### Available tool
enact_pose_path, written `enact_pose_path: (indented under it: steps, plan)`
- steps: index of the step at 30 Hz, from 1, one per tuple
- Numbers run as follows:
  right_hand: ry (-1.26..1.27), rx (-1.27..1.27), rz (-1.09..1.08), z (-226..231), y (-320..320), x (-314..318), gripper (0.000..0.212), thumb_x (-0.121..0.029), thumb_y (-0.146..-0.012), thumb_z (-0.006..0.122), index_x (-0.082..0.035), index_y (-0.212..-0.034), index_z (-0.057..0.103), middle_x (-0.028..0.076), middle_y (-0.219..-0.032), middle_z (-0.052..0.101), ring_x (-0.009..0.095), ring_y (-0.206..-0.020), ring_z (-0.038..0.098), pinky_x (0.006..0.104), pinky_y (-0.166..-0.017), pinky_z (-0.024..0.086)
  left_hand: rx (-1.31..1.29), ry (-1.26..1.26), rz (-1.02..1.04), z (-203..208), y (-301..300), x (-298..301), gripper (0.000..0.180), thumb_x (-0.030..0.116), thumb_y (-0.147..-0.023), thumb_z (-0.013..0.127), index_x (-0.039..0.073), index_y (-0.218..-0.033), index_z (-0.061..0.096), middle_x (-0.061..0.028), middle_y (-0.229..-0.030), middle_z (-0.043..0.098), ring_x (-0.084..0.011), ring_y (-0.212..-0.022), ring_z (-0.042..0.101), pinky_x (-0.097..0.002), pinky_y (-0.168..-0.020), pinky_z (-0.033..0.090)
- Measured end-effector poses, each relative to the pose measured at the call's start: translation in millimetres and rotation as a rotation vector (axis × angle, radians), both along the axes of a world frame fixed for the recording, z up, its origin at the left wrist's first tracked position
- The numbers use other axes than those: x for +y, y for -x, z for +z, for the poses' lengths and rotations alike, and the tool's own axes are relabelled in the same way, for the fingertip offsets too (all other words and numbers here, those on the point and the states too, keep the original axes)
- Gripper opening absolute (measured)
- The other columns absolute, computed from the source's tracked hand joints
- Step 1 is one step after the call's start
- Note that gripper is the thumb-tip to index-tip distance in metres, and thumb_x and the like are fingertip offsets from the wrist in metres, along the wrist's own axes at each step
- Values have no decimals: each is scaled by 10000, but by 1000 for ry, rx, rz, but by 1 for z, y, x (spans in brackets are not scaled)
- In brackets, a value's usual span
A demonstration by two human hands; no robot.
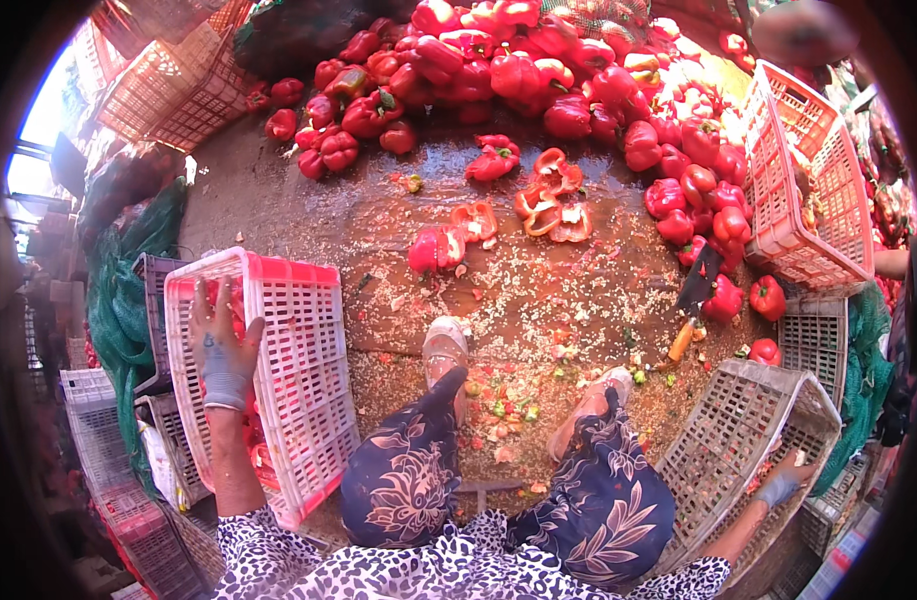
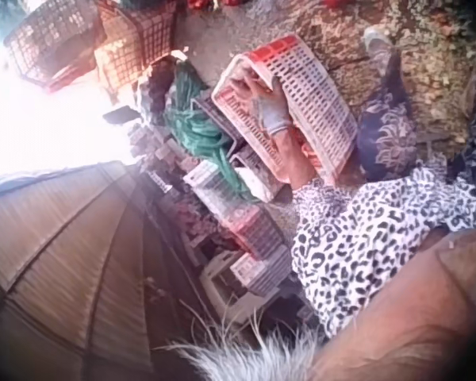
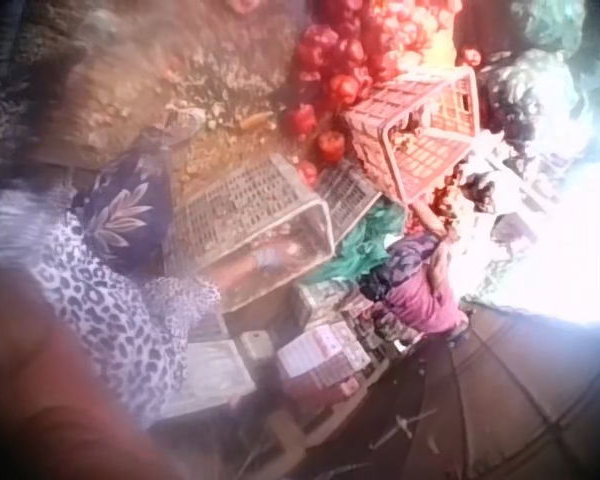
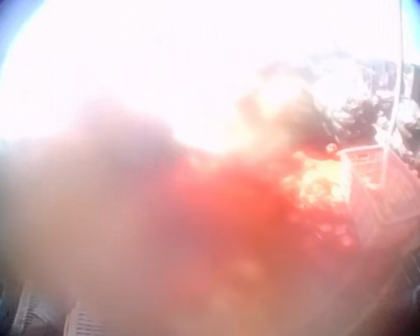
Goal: The person trims and sorts red bell peppers by hand and using a cleaver, placing them into plastic baskets while sitting on the ground.
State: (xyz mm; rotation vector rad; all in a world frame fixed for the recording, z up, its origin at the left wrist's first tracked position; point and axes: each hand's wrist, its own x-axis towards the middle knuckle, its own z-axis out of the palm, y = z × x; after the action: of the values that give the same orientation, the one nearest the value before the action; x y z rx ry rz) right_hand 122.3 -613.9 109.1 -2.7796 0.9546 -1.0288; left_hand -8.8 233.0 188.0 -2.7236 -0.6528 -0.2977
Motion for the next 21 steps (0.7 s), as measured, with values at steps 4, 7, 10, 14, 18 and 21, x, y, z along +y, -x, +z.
enact_pose_path:
  steps: [4,7,10,14,18,21]
  plan:
    - [-133,-182,204,-19,-11,57,513,-79,-911,616,38,-1371,420,215,-1372,460,307,-1177,522,399,-1039,405,-17,543,-273,-40,-86,-75,685,315,-788,753,113,-1379,472,-220,-1350,500,-388,-1131,564,-466,-956,450]
    - [-54,-83,535,0,-35,175,465,-63,-905,604,18,-1341,460,197,-1366,480,324,-1227,497,413,-1053,380,197,709,-173,-103,-152,-80,665,431,-819,689,110,-1364,486,-207,-1339,520,-377,-1164,566,-455,-978,450]
    - [45,275,933,-6,-59,257,431,-75,-857,630,-17,-1274,537,176,-1287,551,343,-1185,525,438,-1000,409,305,726,-9,-182,-194,-74,690,501,-816,637,108,-1360,479,-219,-1214,607,-401,-1157,575,-465,-976,449]
    - [-130,582,1258,-41,-80,347,406,-110,-794,670,-56,-1189,588,141,-1207,603,354,-1080,571,426,-931,446,260,1128,305,-258,-207,-63,572,290,-797,657,26,-1278,498,-179,-1041,665,-330,-1009,649,-409,-866,518]
    - [-781,1026,1342,-87,-76,414,381,-225,-868,620,-38,-1198,579,117,-1079,653,298,-891,645,413,-816,498,-209,2026,421,-248,-185,-71,443,88,-800,638,-17,-1210,505,-93,-956,649,-169,-842,648,-285,-707,551]
    - [-1626,1196,953,-137,-62,448,449,-359,-934,568,-52,-1261,536,121,-1097,651,246,-904,642,384,-806,509,-437,2089,254,-238,-173,-132,460,90,-825,624,3,-1257,491,-76,-1013,641,-168,-849,635,-293,-751,536]
